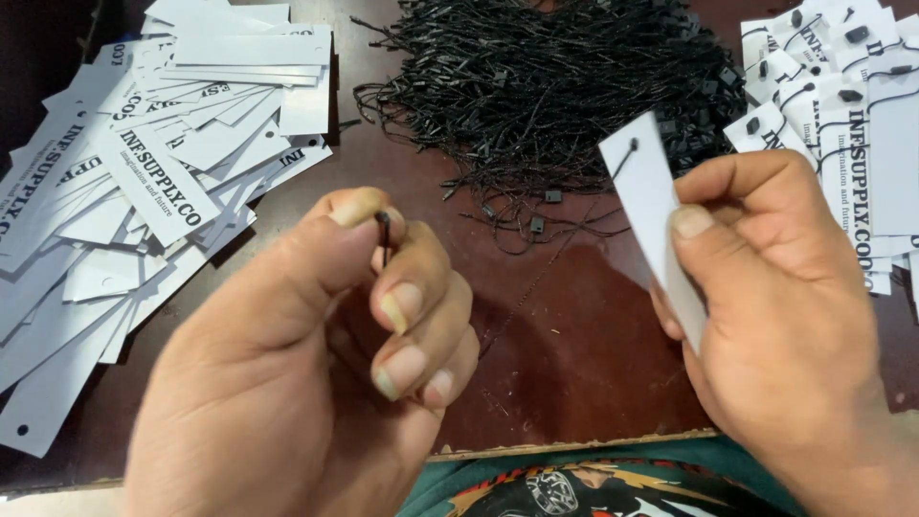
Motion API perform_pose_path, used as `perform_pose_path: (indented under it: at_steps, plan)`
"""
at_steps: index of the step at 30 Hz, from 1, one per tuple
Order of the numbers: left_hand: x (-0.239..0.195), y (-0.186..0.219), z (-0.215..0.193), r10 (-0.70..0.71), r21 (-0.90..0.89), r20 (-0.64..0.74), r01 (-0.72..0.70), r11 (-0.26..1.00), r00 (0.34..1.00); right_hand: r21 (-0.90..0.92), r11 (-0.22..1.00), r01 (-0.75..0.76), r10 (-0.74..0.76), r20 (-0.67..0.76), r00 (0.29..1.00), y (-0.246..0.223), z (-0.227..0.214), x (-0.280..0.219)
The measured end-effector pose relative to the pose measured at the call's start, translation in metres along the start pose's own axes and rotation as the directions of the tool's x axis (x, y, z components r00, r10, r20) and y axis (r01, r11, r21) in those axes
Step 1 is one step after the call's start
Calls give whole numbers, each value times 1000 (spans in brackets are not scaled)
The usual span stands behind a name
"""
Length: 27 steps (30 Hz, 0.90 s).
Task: Attaching plastic loop fasteners to paper clothing tags by threading them through pre-punched holes and snapping them shut.
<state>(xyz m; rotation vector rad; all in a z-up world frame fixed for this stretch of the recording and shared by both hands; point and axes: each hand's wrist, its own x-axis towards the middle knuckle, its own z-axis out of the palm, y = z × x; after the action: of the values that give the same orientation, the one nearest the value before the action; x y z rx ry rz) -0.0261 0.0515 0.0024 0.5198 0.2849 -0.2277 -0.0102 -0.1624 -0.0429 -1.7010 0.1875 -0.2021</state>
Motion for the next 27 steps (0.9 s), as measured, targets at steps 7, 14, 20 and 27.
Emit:
perform_pose_path:
  at_steps: [7, 14, 20, 27]
  plan:
    - [13, -12, -5, 27, 63, -63, -23, 998, 998, 101, 995, -5, -10, 148, 989, -11, -6, -3]
    - [24, -22, -3, 97, 155, -183, -68, 986, 978, -180, 983, -41, 74, 180, 981, -14, -5, 2]
    - [33, -29, 7, 89, 115, -212, -65, 991, 973, 318, 814, -486, 468, 137, 873, -30, 1, 16]
    - [39, -33, 28, 55, 91, -306, -29, 995, 951, 479, 831, -284, 75, 410, 909, -10, -8, 9]
